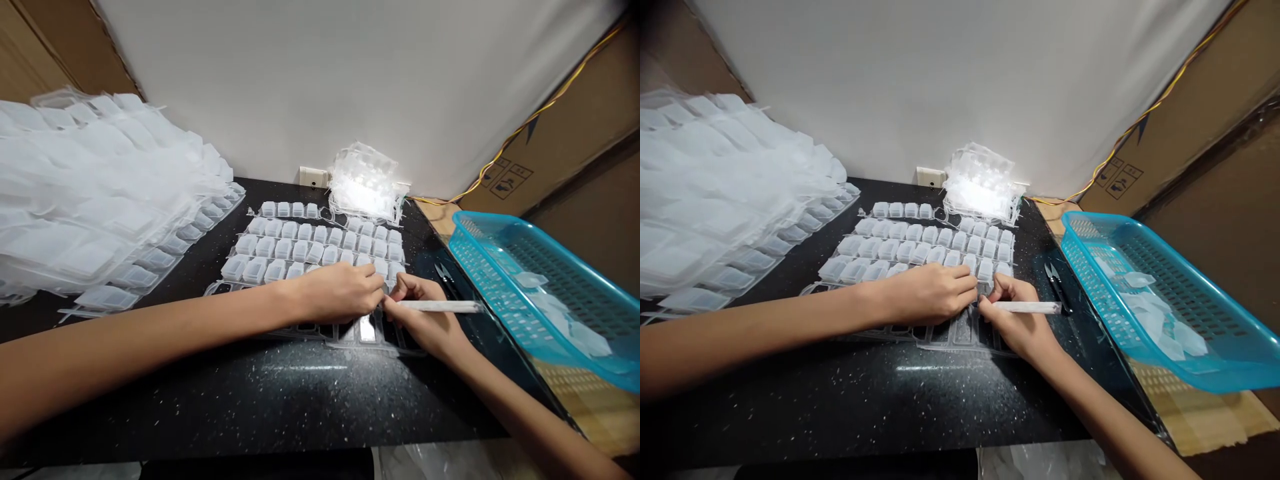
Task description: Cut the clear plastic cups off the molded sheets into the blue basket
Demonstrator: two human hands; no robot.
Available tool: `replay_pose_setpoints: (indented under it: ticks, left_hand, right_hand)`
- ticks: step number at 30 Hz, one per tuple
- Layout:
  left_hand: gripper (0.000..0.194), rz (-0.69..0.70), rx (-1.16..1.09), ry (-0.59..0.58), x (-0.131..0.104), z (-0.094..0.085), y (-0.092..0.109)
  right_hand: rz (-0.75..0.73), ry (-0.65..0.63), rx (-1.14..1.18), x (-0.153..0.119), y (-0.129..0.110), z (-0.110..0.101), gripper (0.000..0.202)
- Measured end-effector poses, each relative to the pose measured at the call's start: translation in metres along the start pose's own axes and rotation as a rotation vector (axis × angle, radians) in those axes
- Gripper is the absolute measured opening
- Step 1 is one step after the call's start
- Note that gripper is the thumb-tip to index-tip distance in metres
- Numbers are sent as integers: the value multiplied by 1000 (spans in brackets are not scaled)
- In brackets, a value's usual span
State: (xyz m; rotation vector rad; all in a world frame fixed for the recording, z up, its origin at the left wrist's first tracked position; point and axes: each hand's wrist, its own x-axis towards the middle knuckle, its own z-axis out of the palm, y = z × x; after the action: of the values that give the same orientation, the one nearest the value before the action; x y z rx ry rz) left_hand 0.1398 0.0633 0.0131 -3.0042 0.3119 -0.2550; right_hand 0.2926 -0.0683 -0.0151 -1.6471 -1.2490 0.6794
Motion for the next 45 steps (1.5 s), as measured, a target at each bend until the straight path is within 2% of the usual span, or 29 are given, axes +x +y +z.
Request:
replay_pose_setpoints:
  ticks: [2, 3, 5, 7, 8, 10, 12, 15, 17, 19, 21, 24, 29, 32, 34, 40, 45]
  left_hand:
    - [28, -88, -185, 95, -2, 3, -10]
    - [25, -187, -323, 188, -3, 3, -19]
    - [18, -451, -616, 441, -10, -3, -41]
    - [19, -687, -816, 725, -18, -14, -62]
    - [21, -752, -847, 840, -23, -20, -70]
    - [21, -766, -775, 931, -32, -29, -76]
    - [18, -642, -581, 843, -39, -31, -69]
    - [18, -314, -262, 545, -40, -23, -44]
    - [19, -162, -97, 364, -38, -15, -28]
    - [22, -118, 2, 238, -36, -11, -18]
    - [24, -98, 16, 166, -36, -10, -13]
    - [21, -79, -62, 124, -38, -10, -11]
    - [15, -144, -110, 84, -34, -9, -9]
    - [9, -220, -219, 52, -31, -12, -10]
    - [11, -284, -258, 42, -31, -15, -9]
    - [19, -317, -166, 49, -36, -16, 1]
    - [20, -286, -79, 46, -38, -13, 3]
  right_hand:
    - [-7, -13, -2, 1, 1, 0, 27]
    - [-4, -19, 5, 1, 2, -1, 28]
    - [6, -32, 13, 0, 3, -2, 28]
    - [21, -35, 16, 0, 3, -3, 28]
    - [31, -37, 23, 0, 3, -4, 28]
    - [48, -34, 45, 0, 1, -3, 27]
    - [52, -29, 66, 1, -1, 0, 27]
    - [35, -42, 90, 3, -4, 8, 26]
    - [19, -71, 104, 5, -4, 14, 24]
    - [11, -87, 116, 7, -3, 19, 22]
    - [14, -92, 127, 7, -2, 21, 21]
    - [15, -86, 131, 6, -1, 22, 21]
    - [1, -76, 117, 5, -3, 21, 23]
    - [6, -82, 110, 5, -2, 22, 24]
    - [1, -86, 91, 4, -2, 21, 25]
    - [-118, -85, -39, 0, -2, 16, 25]
    - [-20, -65, 45, 0, -1, 19, 26]
